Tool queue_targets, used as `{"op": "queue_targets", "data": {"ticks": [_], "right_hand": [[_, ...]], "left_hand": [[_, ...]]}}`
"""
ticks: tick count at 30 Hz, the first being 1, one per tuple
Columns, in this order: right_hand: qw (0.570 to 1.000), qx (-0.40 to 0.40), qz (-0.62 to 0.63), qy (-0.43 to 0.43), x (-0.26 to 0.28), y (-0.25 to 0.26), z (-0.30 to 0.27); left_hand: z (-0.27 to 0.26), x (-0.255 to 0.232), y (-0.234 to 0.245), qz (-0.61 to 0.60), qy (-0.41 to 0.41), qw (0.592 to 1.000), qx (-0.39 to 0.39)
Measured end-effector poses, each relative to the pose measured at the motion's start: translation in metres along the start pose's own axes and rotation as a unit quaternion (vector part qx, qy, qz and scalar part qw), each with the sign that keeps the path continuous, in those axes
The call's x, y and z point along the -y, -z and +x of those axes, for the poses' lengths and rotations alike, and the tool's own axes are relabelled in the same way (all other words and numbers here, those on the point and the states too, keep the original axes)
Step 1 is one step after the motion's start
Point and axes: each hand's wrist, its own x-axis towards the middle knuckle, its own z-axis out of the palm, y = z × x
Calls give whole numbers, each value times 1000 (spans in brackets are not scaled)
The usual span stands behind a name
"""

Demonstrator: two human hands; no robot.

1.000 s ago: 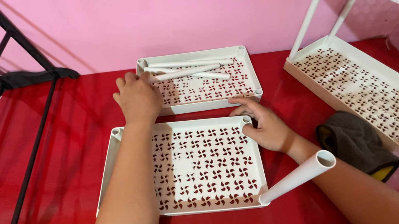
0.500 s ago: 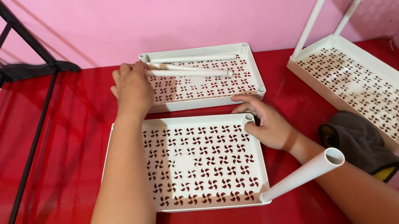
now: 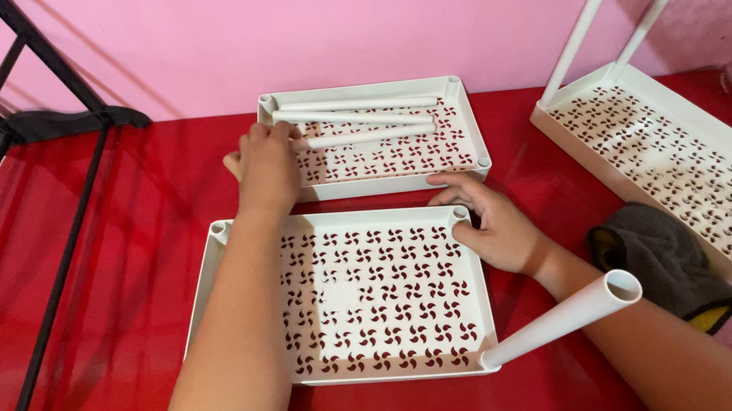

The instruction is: The person disassembles a white plastic two-tier storage rack by removing the vertical support poles from the trays. They then reassemble the rack by inserting the poles back into the tray holes and stacking the trays to form the two-tier structure.

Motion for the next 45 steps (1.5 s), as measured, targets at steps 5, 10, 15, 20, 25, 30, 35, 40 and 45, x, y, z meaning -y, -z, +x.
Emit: {"op": "queue_targets", "data": {"ticks": [5,10,15,20,25,30,35,40,45], "right_hand": [[1000,-5,-10,10,-1,0,0],[1000,-7,-13,5,-3,0,0],[1000,-7,-15,16,-4,-1,0],[999,-11,-40,14,-5,1,0],[999,-19,-32,31,-12,-1,0],[993,-60,-56,86,-1,-4,-5],[972,-102,-196,79,29,4,-30],[983,1,-185,-14,77,11,-78],[972,217,-57,-70,113,0,-135]], "left_hand": [[-1,-9,6,3,-5,999,33],[1,-24,11,19,-28,999,-12],[4,-36,8,33,19,992,119],[5,-34,0,56,-24,992,114],[2,-37,4,24,-62,992,105],[-7,-77,36,-83,-133,982,104],[-25,-128,77,-209,-224,944,121],[-48,-161,105,-178,-308,923,143],[-78,-164,114,-181,-318,902,229]]}}
